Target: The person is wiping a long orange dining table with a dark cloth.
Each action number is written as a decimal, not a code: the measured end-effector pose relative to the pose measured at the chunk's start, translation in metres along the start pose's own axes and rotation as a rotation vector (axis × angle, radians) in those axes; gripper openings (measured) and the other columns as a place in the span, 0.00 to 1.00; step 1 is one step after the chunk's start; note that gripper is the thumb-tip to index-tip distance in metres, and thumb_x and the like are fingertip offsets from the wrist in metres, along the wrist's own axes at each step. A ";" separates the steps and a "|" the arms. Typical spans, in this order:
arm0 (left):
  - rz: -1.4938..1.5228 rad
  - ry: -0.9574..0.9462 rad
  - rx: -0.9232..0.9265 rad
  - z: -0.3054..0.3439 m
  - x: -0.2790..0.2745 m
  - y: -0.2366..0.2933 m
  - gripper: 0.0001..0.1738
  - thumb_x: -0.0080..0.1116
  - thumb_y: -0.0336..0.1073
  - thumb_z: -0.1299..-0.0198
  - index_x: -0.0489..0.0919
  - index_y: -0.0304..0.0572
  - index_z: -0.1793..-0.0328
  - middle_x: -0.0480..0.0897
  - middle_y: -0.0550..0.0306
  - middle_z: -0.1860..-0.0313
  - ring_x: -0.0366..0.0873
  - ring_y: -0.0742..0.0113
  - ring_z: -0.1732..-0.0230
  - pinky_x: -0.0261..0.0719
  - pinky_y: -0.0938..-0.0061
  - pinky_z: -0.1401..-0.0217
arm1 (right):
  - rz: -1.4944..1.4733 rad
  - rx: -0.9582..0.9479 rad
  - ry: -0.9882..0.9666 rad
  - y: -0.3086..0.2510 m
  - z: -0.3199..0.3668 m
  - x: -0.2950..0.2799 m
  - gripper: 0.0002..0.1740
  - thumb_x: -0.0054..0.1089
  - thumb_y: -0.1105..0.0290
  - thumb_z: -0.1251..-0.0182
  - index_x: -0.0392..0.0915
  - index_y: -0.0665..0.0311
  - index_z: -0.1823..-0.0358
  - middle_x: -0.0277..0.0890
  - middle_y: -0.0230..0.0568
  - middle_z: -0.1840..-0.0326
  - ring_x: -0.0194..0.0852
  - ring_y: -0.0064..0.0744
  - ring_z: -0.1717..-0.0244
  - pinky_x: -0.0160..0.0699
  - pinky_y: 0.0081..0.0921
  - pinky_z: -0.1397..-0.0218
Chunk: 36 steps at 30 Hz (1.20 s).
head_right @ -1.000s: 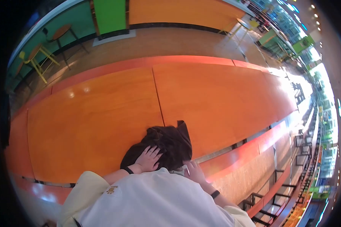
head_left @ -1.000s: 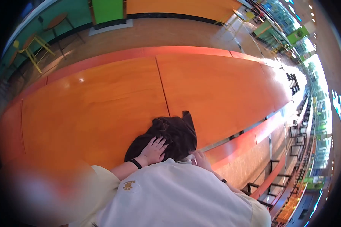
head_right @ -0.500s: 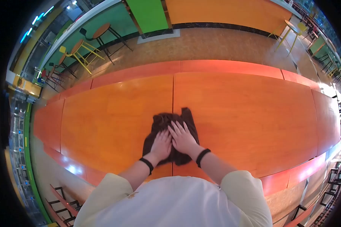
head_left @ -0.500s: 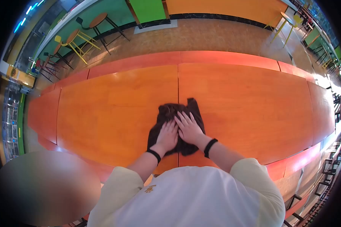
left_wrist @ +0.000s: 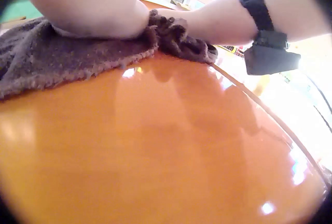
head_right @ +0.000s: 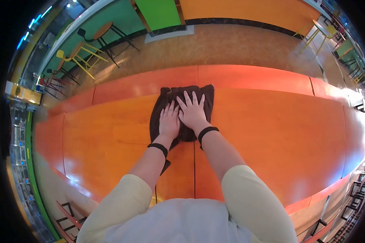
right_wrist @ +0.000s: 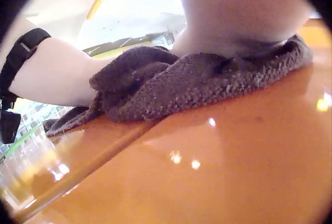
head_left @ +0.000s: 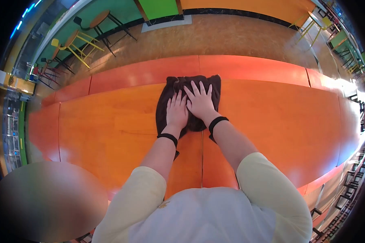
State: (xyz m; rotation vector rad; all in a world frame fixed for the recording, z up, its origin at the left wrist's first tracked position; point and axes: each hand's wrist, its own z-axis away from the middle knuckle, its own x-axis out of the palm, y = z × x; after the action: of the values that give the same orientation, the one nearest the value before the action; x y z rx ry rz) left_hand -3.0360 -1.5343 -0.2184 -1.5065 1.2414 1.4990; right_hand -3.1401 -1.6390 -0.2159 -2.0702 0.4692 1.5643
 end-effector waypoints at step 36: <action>0.166 -0.061 0.385 0.084 0.012 0.142 0.34 0.50 0.41 0.32 0.62 0.39 0.21 0.58 0.45 0.19 0.53 0.50 0.18 0.48 0.53 0.17 | 0.126 0.471 -0.094 0.079 0.181 -0.057 0.37 0.51 0.55 0.33 0.59 0.40 0.21 0.49 0.48 0.16 0.40 0.64 0.17 0.33 0.75 0.22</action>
State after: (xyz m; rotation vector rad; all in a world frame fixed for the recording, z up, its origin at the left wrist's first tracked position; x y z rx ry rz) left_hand -3.1990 -1.5046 -0.2173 -1.1206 1.5455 1.3019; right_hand -3.3419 -1.6005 -0.2147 -1.6287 0.8558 1.4411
